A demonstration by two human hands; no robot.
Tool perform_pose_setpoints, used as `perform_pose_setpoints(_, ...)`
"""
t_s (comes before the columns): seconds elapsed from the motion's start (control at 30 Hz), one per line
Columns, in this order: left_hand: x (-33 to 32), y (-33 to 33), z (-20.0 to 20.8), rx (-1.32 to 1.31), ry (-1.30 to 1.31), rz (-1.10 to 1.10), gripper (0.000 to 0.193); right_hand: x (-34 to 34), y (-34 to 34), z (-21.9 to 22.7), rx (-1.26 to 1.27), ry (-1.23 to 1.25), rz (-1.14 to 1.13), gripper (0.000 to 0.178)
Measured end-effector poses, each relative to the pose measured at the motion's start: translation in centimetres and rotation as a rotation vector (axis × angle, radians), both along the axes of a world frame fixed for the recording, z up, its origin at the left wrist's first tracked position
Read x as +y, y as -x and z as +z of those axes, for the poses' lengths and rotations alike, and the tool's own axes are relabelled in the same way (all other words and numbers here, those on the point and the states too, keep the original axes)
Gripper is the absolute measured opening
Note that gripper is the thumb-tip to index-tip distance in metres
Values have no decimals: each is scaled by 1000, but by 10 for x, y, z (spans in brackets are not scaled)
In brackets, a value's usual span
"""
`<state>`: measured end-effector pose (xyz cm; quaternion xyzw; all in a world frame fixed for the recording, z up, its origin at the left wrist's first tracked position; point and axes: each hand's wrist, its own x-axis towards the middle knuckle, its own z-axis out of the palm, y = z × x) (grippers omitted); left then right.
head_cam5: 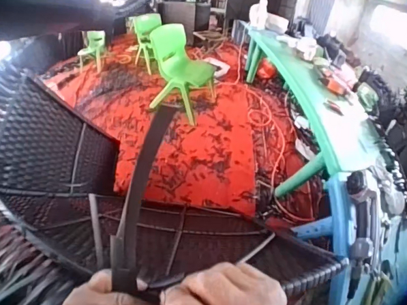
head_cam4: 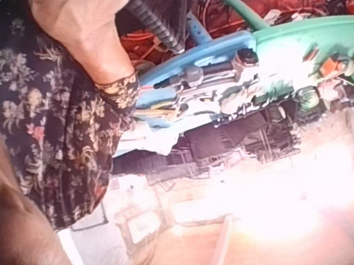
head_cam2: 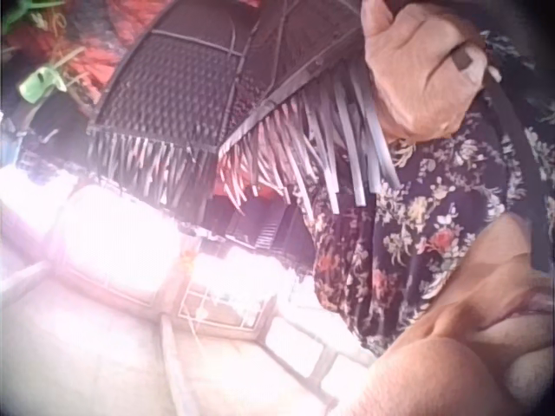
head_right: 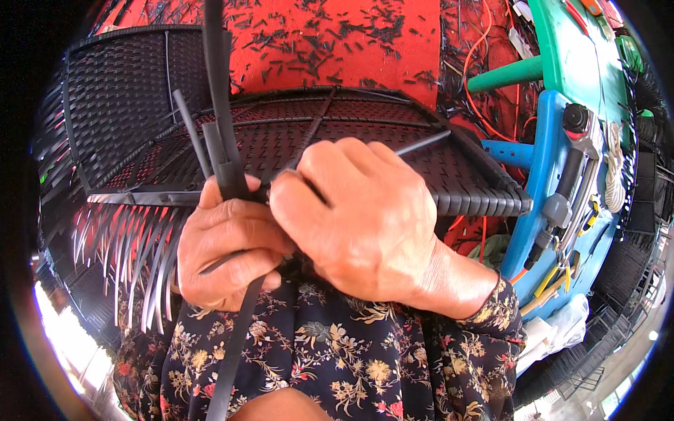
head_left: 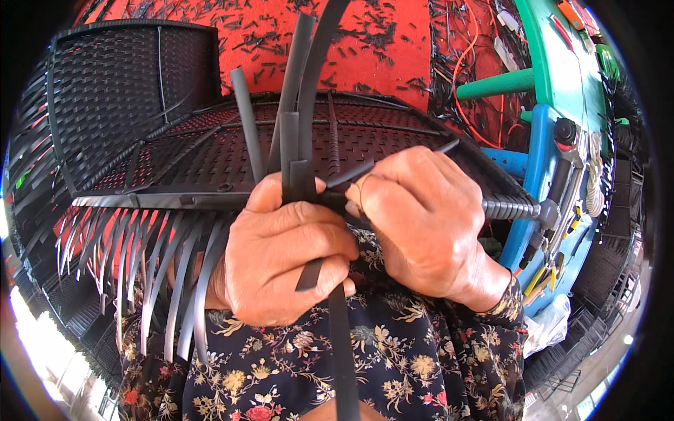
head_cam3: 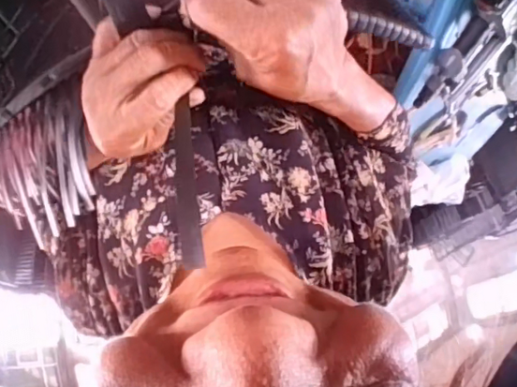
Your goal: The person weaves black plastic straps onto a chair frame, pulling them tight with pliers and securing the ends using a pneumatic staple gun.
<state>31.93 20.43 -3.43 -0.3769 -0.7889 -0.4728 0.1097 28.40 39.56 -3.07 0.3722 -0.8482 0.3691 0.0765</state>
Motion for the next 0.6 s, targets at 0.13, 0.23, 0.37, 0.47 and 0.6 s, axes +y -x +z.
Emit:
perform_pose_setpoints(0.13,3,-6,7,-114,-15,14,20,2,-4,-4,-12,12,6,22)
perform_pose_setpoints(0.23,6,-11,18,-189,-35,29,23,2,-5,-4,-30,30,8,21)
perform_pose_setpoints(0.37,3,-20,17,-168,-35,3,25,-3,-10,-6,-38,42,27,20)
perform_pose_setpoints(0.47,7,-19,17,-142,-50,-15,27,-4,-10,-9,-15,47,22,18)
perform_pose_setpoints(0.6,15,-16,16,-134,-104,-39,27,-3,-6,-13,48,28,-19,15)
